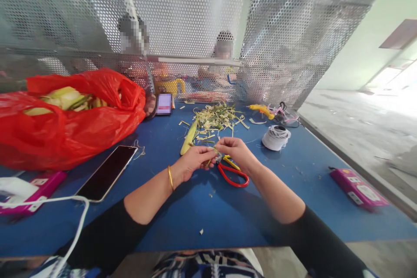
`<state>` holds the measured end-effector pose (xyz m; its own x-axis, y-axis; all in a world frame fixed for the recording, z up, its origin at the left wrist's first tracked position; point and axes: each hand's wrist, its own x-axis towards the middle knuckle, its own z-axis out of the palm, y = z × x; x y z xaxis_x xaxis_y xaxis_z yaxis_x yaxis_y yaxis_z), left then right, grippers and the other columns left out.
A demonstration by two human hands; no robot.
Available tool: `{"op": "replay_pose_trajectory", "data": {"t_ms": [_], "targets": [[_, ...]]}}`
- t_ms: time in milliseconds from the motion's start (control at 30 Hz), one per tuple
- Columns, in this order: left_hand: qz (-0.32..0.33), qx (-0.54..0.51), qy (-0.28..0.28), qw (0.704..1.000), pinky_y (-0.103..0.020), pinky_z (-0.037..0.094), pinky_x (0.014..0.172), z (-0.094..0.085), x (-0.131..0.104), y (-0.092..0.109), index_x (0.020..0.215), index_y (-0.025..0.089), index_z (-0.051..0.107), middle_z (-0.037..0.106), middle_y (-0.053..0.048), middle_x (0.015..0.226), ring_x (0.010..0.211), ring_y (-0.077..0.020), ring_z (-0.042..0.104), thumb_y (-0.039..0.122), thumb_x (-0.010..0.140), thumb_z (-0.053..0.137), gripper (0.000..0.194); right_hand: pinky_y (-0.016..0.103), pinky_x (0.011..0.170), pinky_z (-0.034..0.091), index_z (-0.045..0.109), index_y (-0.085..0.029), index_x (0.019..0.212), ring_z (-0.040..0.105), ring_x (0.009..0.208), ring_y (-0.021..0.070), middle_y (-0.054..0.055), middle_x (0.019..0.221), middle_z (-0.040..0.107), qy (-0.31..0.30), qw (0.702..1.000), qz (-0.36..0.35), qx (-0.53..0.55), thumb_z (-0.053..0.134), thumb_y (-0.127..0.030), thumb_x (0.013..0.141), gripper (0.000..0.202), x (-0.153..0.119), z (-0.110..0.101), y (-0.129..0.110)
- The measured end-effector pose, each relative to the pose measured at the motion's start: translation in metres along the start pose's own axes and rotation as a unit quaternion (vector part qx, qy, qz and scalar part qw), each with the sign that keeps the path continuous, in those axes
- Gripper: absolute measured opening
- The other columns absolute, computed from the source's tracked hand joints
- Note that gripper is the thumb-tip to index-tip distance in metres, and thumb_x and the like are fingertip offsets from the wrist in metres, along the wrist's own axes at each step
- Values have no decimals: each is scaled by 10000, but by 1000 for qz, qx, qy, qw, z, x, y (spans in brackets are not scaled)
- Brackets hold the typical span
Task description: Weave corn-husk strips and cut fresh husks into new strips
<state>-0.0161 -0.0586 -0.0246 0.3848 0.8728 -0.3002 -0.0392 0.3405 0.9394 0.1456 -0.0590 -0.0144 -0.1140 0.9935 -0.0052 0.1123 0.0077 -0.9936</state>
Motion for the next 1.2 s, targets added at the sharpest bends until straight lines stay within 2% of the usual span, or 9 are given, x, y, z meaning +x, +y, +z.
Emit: {"op": "replay_pose_trajectory", "data": {"t_ms": [167,233,367,467,633,733,933,1100,1200], "targets": [[77,95,129,984,-199,410,501,-22,8,14,707,163,704,715,-41,687,560,-108,615,269,760,730,122,232,461,213,612,-183,575,299,443,60,-87,433,422,-56,996,57,-48,802,-468,538,345,5,-21,-1],[109,114,210,965,-208,394,497,-35,15,17,710,168,683,728,-48,718,561,-114,616,282,803,667,148,232,453,269,620,-190,608,356,435,69,-68,457,476,0,999,50,12,810,-469,524,348,10,-30,-2],[145,276,302,901,-251,450,609,-60,24,19,767,184,702,767,-58,806,635,-146,664,212,809,607,108,276,518,435,608,-217,744,536,526,120,29,711,674,170,981,41,87,751,-571,616,403,16,-44,-5],[108,453,320,825,-286,433,638,-68,23,20,752,203,715,784,-81,868,789,-214,707,288,822,635,135,299,565,441,587,-219,728,559,556,148,27,693,662,107,987,36,-118,678,-561,716,354,11,-43,-6],[20,591,263,762,-294,415,622,-63,18,21,808,230,738,788,-82,947,891,-259,715,492,759,715,267,311,688,440,642,-193,958,665,837,231,78,929,727,-96,824,-18,-558,640,-304,804,190,-12,-21,-9],[-6,608,214,764,-275,414,625,-60,18,21,806,247,742,789,-53,940,900,-235,715,484,762,714,242,320,772,465,614,-134,1129,675,1015,268,160,1156,676,-118,742,-21,-660,575,-239,859,293,-20,-7,-10],[5,556,284,781,-275,432,643,-70,25,22,741,222,696,787,-85,920,907,-242,721,316,834,613,156,354,830,479,573,-114,1273,670,1113,315,198,1227,660,-150,702,31,-696,519,-254,912,391,-24,-4,-17],[64,240,333,910,-220,383,502,-71,27,26,732,192,586,750,-38,750,559,-128,642,233,839,627,121,342,794,468,577,-82,1276,683,1074,330,214,1147,700,-162,683,46,-711,548,-201,849,444,-24,-5,-18],[78,42,336,938,-198,322,433,-66,25,30,695,171,572,707,-22,682,462,-82,550,205,834,640,159,320,747,454,569,-80,1288,692,998,298,212,1175,674,-132,706,6,-696,518,-174,839,461,-21,-2,-14]]}}
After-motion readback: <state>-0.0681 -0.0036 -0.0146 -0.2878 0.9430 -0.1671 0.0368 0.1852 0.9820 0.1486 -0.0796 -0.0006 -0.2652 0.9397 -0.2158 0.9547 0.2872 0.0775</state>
